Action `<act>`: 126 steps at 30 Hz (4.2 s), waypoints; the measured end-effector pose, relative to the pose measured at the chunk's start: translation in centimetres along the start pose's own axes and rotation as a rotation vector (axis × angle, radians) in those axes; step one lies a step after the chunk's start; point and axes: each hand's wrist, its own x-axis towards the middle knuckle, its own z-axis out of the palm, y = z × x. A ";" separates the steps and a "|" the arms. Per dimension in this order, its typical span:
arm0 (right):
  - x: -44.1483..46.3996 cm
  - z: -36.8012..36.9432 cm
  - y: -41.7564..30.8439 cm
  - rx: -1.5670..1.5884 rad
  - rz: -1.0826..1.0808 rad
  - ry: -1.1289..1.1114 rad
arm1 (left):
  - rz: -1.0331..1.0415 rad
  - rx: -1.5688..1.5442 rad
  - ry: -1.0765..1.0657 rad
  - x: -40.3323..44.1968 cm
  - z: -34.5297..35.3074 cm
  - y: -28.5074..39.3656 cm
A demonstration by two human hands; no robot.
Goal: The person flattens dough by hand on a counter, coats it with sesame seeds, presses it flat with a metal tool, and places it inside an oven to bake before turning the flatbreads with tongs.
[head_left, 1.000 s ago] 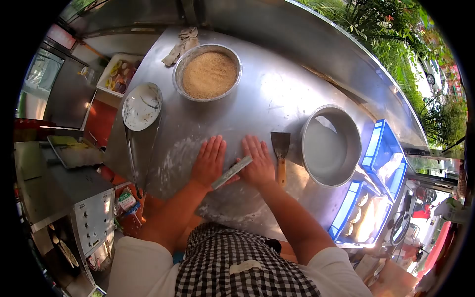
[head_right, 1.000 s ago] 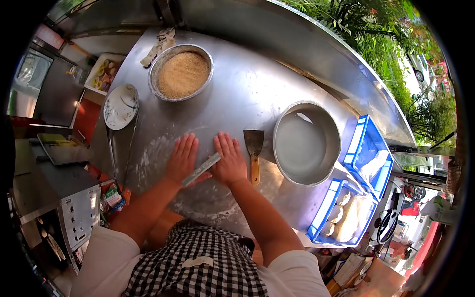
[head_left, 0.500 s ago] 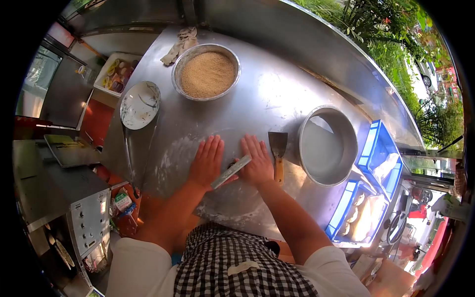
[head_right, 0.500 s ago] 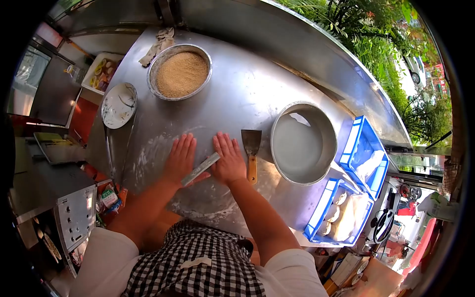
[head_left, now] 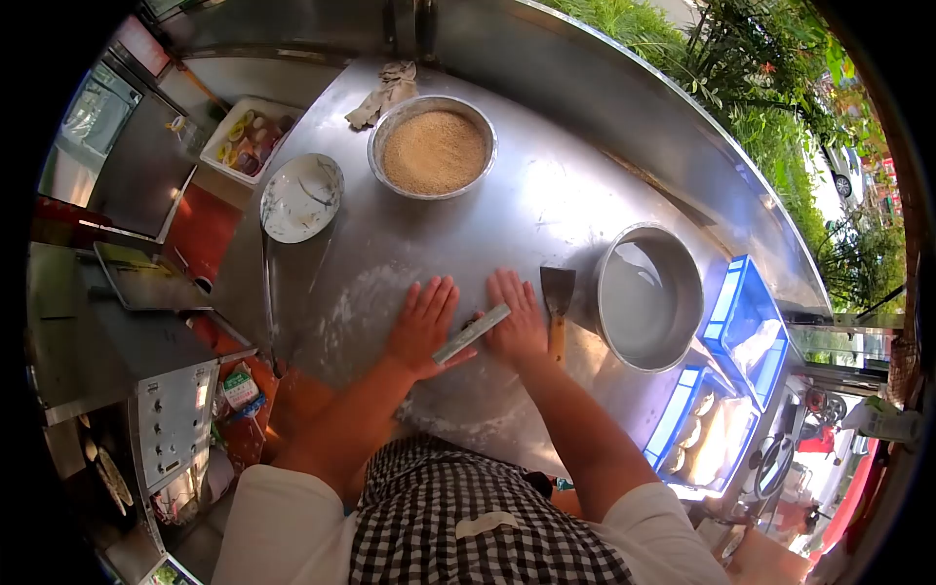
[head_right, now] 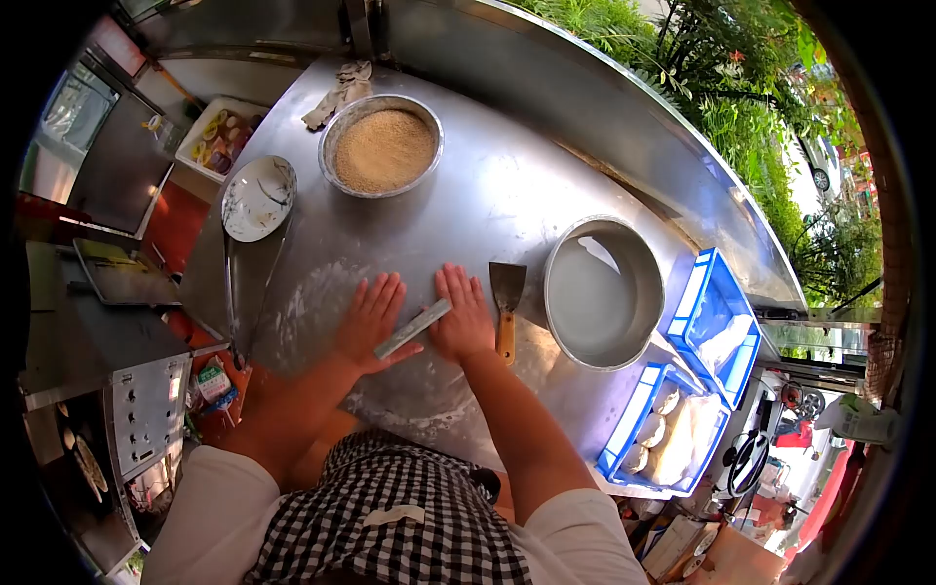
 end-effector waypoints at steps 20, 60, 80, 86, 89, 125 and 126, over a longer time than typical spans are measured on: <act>-0.1 -0.5 0.1 0.088 0.065 0.004 | -0.143 -0.467 0.255 -2.1 1.2 -3.8; -5.5 -4.8 0.0 0.911 0.444 0.455 | -0.567 -0.080 0.384 2.6 -20.5 -20.6; -3.4 -3.4 0.5 0.924 0.629 0.372 | -0.403 0.104 0.579 2.6 -17.4 -19.2; -4.6 -4.4 0.8 1.220 0.716 0.464 | 0.084 -0.403 0.184 1.5 -9.3 -0.4; -5.2 -4.8 1.1 1.274 0.709 0.487 | 0.265 -0.402 -0.031 1.4 -4.3 5.4; -10.8 -5.6 3.9 1.282 0.702 0.387 | 0.180 -0.036 -0.256 7.0 0.9 5.7; -10.6 -5.5 3.7 1.297 0.688 0.386 | 0.191 -0.030 -0.276 7.5 0.3 5.7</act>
